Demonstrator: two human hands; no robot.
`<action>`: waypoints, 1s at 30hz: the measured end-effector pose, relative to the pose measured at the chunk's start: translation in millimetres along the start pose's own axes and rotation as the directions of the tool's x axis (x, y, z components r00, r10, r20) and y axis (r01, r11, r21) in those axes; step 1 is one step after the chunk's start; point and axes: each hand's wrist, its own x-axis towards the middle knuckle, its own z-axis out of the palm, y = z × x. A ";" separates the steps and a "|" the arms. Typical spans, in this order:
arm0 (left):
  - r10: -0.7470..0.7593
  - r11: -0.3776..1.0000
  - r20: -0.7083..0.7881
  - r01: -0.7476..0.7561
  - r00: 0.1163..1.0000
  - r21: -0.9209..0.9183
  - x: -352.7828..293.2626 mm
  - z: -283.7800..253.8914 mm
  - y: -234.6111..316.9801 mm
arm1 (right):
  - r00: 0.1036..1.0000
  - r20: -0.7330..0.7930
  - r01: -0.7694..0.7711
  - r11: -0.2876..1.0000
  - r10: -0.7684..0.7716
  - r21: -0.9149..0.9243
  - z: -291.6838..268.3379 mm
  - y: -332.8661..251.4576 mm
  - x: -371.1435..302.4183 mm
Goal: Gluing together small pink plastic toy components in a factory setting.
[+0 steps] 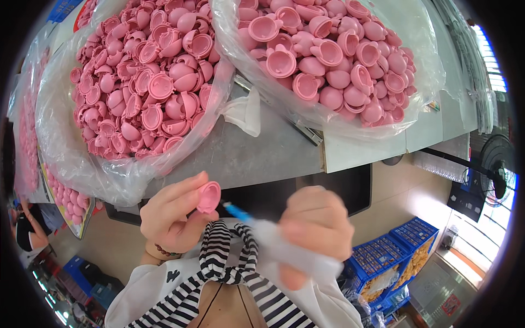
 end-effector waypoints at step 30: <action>-0.316 0.202 0.245 0.317 0.916 -0.927 -25.5 0.2 -18.8 | 0.700 0.462 -0.327 0.819 0.545 -0.470 -3.0 15.6 36.3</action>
